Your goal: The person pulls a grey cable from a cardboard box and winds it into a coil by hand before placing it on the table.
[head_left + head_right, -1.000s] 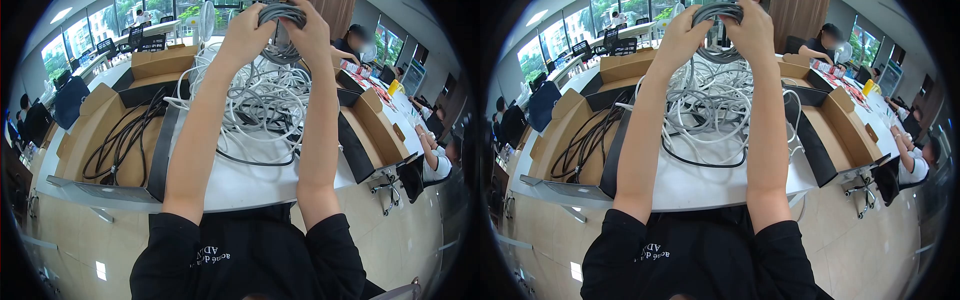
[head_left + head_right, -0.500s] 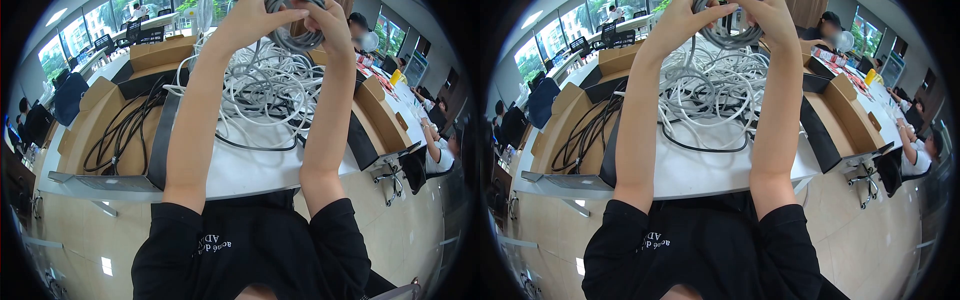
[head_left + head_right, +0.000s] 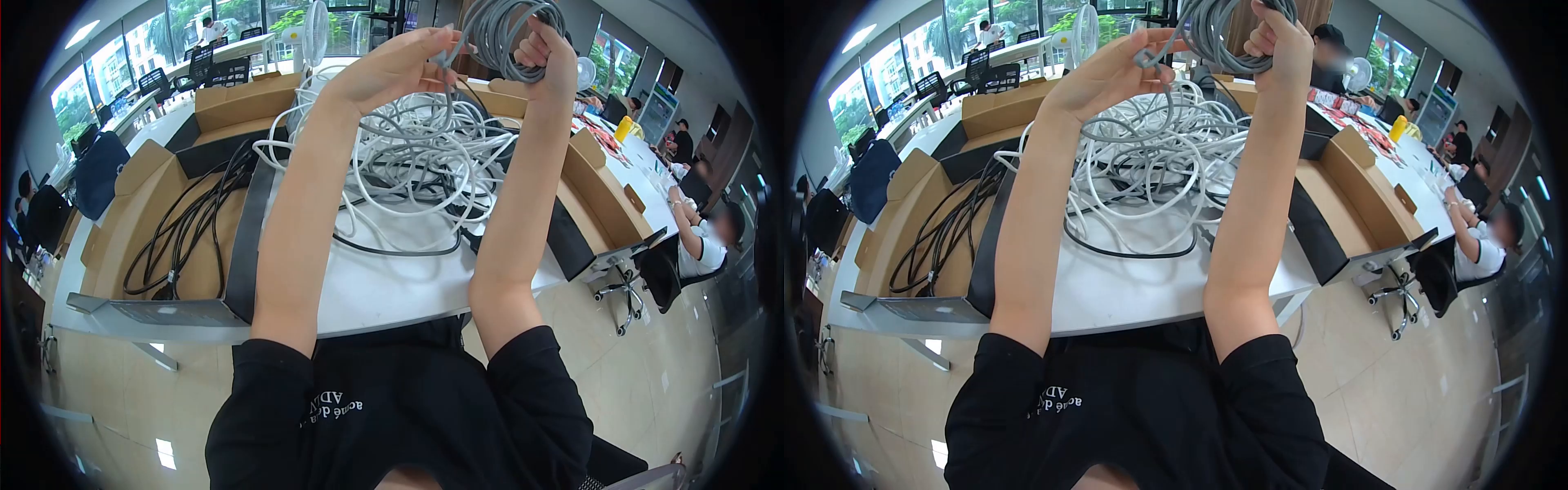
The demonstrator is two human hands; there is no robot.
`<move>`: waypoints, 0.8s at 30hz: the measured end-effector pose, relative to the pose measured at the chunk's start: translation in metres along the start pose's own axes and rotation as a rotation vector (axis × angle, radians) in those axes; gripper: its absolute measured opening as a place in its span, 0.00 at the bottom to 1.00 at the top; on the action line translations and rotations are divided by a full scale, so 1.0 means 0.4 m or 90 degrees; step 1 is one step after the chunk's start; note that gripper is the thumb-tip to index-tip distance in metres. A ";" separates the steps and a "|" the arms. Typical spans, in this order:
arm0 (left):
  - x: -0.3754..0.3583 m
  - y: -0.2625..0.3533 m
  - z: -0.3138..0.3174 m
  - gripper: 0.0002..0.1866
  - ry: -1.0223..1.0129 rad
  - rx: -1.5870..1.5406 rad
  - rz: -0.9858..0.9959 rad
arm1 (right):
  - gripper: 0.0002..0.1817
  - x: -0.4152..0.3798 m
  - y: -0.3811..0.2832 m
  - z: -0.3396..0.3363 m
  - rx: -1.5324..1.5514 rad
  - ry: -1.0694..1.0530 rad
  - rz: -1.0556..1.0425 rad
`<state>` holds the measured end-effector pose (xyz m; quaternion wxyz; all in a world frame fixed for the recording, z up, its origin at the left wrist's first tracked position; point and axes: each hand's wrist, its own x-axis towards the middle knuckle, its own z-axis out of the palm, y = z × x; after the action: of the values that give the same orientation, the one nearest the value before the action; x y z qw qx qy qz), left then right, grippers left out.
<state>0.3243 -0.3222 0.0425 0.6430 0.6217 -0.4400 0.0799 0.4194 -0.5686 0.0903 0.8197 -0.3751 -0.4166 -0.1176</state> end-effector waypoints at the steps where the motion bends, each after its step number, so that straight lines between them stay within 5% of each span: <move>1: -0.002 0.000 -0.001 0.39 0.007 0.019 -0.004 | 0.06 0.005 0.008 -0.012 -0.003 0.011 0.000; 4: -0.007 0.012 0.007 0.35 0.089 0.078 0.007 | 0.07 -0.005 0.003 0.019 -0.018 0.057 -0.017; 7: 0.005 0.024 -0.050 0.29 0.059 0.353 0.049 | 0.07 -0.006 -0.011 0.004 -0.034 0.107 -0.045; 17: -0.011 0.085 -0.065 0.15 0.069 0.473 0.041 | 0.08 -0.063 -0.053 0.023 -0.173 0.205 -0.067; 19: -0.033 0.163 -0.003 0.22 0.127 0.477 -0.055 | 0.07 -0.064 -0.050 0.007 -0.174 0.142 -0.011; 20: -0.038 0.161 0.004 0.14 0.162 0.428 0.034 | 0.07 -0.065 -0.054 -0.007 -0.178 0.113 0.014; 24: -0.035 0.151 -0.015 0.13 0.235 0.430 0.129 | 0.06 -0.068 -0.043 -0.033 -0.135 0.052 0.078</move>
<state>0.2794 -0.2977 0.0781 0.4594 0.7268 -0.3254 0.3936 0.4016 -0.5929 0.0734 0.7974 -0.4791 -0.3446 -0.1259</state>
